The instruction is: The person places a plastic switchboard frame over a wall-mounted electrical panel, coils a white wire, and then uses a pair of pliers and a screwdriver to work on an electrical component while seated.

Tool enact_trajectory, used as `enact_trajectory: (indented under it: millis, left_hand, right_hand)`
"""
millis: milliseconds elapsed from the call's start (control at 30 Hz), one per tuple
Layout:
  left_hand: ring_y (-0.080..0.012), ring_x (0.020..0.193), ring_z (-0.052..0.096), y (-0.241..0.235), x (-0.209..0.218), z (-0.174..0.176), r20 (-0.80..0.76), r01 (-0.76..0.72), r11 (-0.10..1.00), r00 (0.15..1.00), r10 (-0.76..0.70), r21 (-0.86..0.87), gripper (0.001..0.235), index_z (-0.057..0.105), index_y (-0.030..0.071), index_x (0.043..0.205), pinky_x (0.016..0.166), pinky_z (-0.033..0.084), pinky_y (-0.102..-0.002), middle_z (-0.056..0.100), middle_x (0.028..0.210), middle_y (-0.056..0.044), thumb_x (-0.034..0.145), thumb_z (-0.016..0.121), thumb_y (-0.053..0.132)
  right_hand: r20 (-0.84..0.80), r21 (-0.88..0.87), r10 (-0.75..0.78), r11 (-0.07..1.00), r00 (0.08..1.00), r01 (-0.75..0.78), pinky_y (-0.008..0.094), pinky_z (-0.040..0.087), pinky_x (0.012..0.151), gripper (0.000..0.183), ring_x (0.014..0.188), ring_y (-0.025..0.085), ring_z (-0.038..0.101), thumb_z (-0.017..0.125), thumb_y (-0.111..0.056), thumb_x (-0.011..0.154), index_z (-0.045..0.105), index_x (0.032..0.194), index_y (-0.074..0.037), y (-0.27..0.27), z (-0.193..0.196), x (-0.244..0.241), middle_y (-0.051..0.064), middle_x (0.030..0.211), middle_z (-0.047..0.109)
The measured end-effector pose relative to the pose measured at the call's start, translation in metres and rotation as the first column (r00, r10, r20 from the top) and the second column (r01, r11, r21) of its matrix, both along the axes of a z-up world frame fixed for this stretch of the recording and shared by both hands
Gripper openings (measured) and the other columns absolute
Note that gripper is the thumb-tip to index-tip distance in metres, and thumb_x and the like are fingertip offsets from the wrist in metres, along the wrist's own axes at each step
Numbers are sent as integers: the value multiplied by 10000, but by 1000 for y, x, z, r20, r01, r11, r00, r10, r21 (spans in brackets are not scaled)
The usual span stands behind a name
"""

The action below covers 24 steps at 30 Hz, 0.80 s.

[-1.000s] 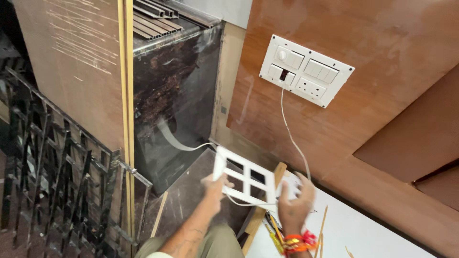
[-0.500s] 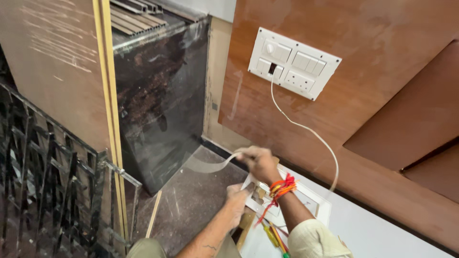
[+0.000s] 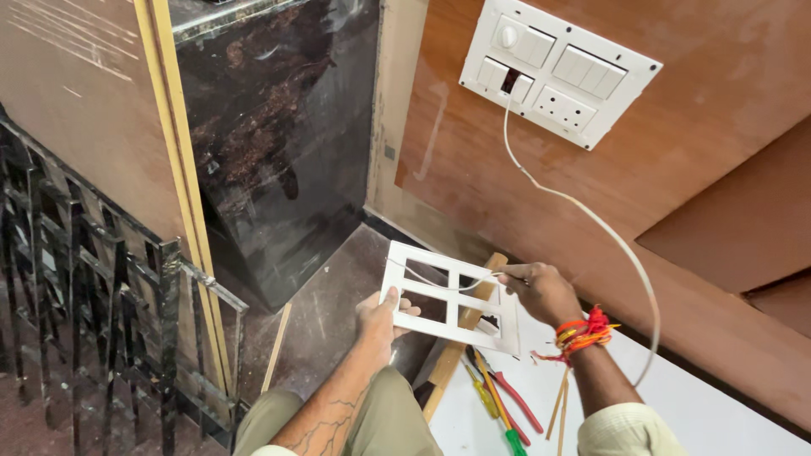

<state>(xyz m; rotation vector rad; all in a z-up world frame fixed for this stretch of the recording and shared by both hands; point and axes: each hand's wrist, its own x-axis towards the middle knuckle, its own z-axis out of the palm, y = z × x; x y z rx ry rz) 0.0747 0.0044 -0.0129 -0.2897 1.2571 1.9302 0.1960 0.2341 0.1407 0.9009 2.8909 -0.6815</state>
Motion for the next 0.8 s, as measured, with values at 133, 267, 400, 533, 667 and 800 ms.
enact_trajectory:
  millis: [133, 267, 400, 533, 667, 800]
  left_hand:
    - [-289, 836, 760, -6, -11, -4, 20, -41, 998, 999, 42, -54, 342, 647, -16, 1225, 679, 635, -424, 690, 930, -112, 1016, 564, 241]
    - [-287, 825, 754, -12, -14, -11, 7, -101, 992, 995, 102, -81, 344, 637, -20, 1227, 666, 628, -419, 697, 943, -118, 1017, 556, 241]
    - [-282, 818, 756, -14, -9, -7, 18, -73, 996, 997, 74, -46, 337, 642, -21, 1225, 664, 637, -415, 692, 935, -114, 1009, 569, 227]
    - [-290, 800, 756, -7, 7, 6, -16, 49, 999, 999, -49, -10, 318, 654, -33, 1176, 663, 641, -414, 688, 907, -122, 1010, 572, 224]
    - [-290, 793, 752, 2, 21, 22, -1, 182, 983, 983, -182, -9, 300, 662, -9, 1130, 657, 648, -421, 687, 894, -114, 1006, 574, 249]
    - [-290, 820, 762, 9, 24, 24, 42, 178, 982, 983, -181, 61, 309, 660, -38, 1119, 682, 664, -419, 692, 900, -104, 1014, 570, 237]
  right_hand:
    - [112, 4, -7, 1000, 994, 7, 395, 553, 737, 257, 754, 250, 708, 638, -366, 961, 785, 1111, -218, 12, 11, -2, 50, 821, 761]
    - [146, 5, -92, 996, 985, 93, 392, 556, 752, 277, 771, 211, 720, 636, -382, 945, 774, 1164, -285, 15, 20, 2, 29, 831, 777]
    - [193, 34, -127, 992, 973, 123, 406, 573, 782, 289, 806, 237, 746, 646, -395, 936, 777, 1172, -293, 13, 12, 4, 53, 877, 797]
    - [84, 178, -16, 984, 996, 1, 468, 547, 821, 279, 918, 315, 704, 683, -407, 887, 798, 1102, -271, 8, -6, -1, 55, 994, 779]
    - [137, 108, 90, 989, 987, -105, 450, 560, 897, 244, 971, 338, 716, 714, -282, 882, 771, 1091, -170, -10, -33, -23, 141, 1028, 755]
    - [-31, 162, 311, 939, 950, -303, 427, 511, 1026, 360, 1198, 349, 633, 670, -84, 860, 678, 1219, -54, -49, -54, -31, 179, 1210, 707]
